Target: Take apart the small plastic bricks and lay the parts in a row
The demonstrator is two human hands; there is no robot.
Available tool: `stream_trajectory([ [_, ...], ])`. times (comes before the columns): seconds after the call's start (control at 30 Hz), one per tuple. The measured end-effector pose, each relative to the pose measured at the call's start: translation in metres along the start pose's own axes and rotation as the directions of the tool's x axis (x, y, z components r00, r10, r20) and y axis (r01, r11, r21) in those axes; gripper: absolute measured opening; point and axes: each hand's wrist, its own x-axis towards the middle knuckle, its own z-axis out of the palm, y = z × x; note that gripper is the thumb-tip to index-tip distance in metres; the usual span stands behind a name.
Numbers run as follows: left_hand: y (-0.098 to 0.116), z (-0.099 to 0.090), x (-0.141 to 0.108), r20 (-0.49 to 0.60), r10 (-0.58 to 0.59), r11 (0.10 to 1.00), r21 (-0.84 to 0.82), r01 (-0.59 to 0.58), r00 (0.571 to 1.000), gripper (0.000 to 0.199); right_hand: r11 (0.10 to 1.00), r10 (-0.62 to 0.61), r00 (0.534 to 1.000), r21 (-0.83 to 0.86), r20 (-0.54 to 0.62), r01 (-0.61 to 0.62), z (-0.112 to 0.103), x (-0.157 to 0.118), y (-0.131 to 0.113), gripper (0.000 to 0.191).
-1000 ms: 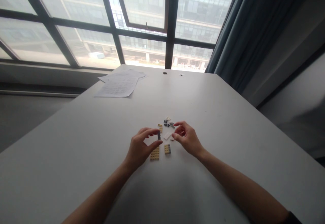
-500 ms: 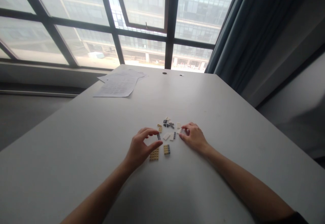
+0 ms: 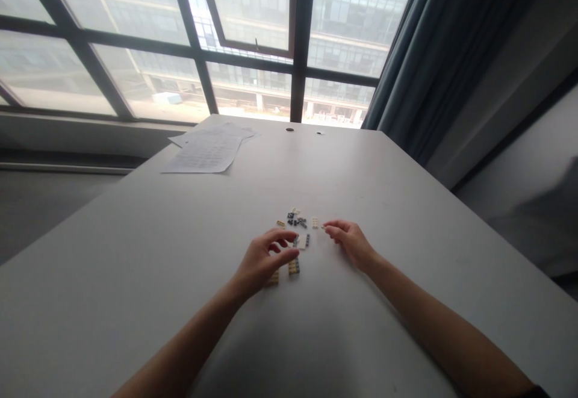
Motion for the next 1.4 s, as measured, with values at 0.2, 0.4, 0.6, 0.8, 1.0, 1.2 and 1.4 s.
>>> stream_trajectory([
  [0.2,0.004,0.003,0.003,0.013,-0.085,0.995,-0.054,0.086,0.996,0.037,0.914,0.089,0.987,0.382,0.134,-0.134,-0.008,-0.017,-0.004,0.03],
  [0.4,0.016,0.028,-0.006,0.157,0.252,0.735,0.611,-0.295,0.955,0.027,0.883,-0.262,0.948,-0.351,0.181,0.311,-0.015,-0.037,-0.007,0.022],
  [0.6,0.014,0.038,-0.007,0.277,0.22,0.593,0.723,-0.354,0.935,0.023,0.618,-0.368,0.863,-0.603,0.345,0.504,-0.005,-0.044,0.002,0.022],
  [0.8,0.011,0.032,-0.008,0.287,0.225,0.587,0.723,-0.365,0.931,0.029,0.582,-0.346,0.859,-0.631,0.378,0.513,0.0,-0.044,0.009,0.026],
  [1.0,0.009,0.033,-0.008,0.313,0.214,0.593,0.711,-0.378,0.925,0.017,0.568,-0.343,0.865,-0.653,0.365,0.501,0.002,-0.045,0.008,0.025],
  [1.2,0.007,0.034,-0.007,0.312,0.199,0.605,0.707,-0.367,0.929,0.013,0.55,-0.354,0.859,-0.661,0.37,0.511,0.004,-0.042,0.011,0.026],
  [1.4,0.007,0.019,-0.006,0.275,0.214,0.622,0.701,-0.348,0.937,0.027,0.565,-0.346,0.859,-0.647,0.377,0.512,0.003,-0.041,0.012,0.031],
])
